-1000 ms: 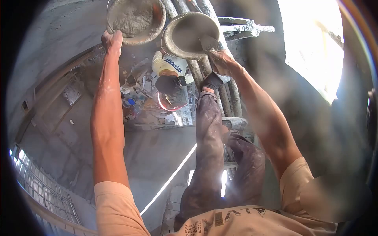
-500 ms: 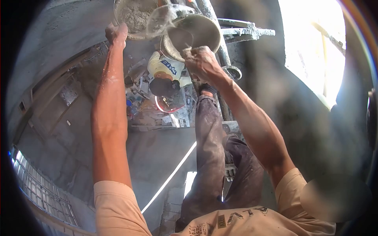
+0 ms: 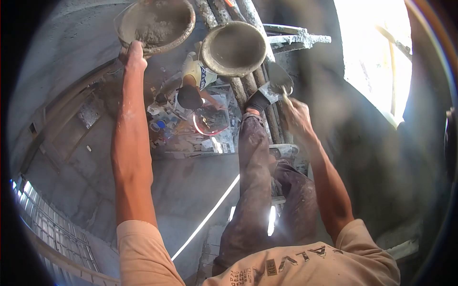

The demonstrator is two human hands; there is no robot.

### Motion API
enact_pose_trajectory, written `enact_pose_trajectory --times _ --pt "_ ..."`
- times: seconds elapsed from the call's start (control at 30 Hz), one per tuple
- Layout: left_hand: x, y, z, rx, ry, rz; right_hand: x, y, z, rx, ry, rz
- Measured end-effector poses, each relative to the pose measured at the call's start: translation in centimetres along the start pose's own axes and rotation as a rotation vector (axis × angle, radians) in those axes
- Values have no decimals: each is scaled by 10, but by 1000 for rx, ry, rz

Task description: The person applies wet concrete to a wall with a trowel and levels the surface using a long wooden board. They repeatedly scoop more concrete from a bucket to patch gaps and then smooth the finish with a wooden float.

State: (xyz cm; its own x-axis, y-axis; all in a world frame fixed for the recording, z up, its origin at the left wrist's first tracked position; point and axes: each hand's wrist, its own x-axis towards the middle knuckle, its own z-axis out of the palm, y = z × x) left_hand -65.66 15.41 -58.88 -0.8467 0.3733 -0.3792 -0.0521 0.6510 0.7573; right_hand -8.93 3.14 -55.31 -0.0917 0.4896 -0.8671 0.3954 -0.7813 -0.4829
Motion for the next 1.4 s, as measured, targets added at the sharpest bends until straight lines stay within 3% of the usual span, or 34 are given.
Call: enact_pose_trajectory --times 0.07,0.2,0.27,0.33,0.37,0.4,0.43,0.47,0.53,0.57,0.63,0.7,0.77,0.9,0.93,1.03,1.07,1.17,1.3,1.4 --pt "-24 26 -18 -82 31 -178 -44 29 -26 -10 55 39" --pt "-81 70 -70 -162 -168 -294 -144 9 -76 -48 115 224" --pt "-111 52 -116 510 -365 393 -183 0 -98 -51 154 131" --pt "-171 70 -143 938 -412 798 -219 -21 -119 -53 180 107" --pt "-214 89 -143 1029 -374 853 -235 -29 -127 -149 215 13" --pt "-232 76 -143 767 -300 622 -251 -37 -136 -246 259 -80" --pt "-259 76 -143 688 -321 551 -270 -44 -144 -345 307 -162" --pt "-287 76 -143 609 -336 480 -294 -79 -150 -310 249 26" --pt "-364 123 -109 437 -324 181 -331 -90 -162 -320 271 2" --pt "-404 147 -88 174 -220 -224 -352 -93 -166 -322 277 -7" --pt "-473 159 -75 73 -364 -158 -392 -100 -174 -367 267 18" --pt "-500 113 -67 -60 -422 -165 -429 -96 -186 -415 258 34" --pt "-573 138 -67 54 -532 -164 -462 -86 -196 -469 237 37" --pt "-663 122 -96 -58 -852 -209 -508 -60 -230 -672 385 -171" --pt "-683 116 -99 -89 -936 -185 -511 -48 -232 -646 561 -248" --pt "-753 140 -106 -174 -1212 -143 -524 -22 -248 -640 605 -131" --pt "-779 156 -110 -204 -1303 -136 -524 9 -243 -664 564 -221" --pt "-836 178 -106 -140 -1281 -206 -587 13 -236 -676 438 -347" --pt "-871 182 -112 57 -1415 -34 -677 -7 -275 -800 693 -193" --pt "-897 189 -119 187 -1470 119 -690 -2 -316 -1002 978 -374"
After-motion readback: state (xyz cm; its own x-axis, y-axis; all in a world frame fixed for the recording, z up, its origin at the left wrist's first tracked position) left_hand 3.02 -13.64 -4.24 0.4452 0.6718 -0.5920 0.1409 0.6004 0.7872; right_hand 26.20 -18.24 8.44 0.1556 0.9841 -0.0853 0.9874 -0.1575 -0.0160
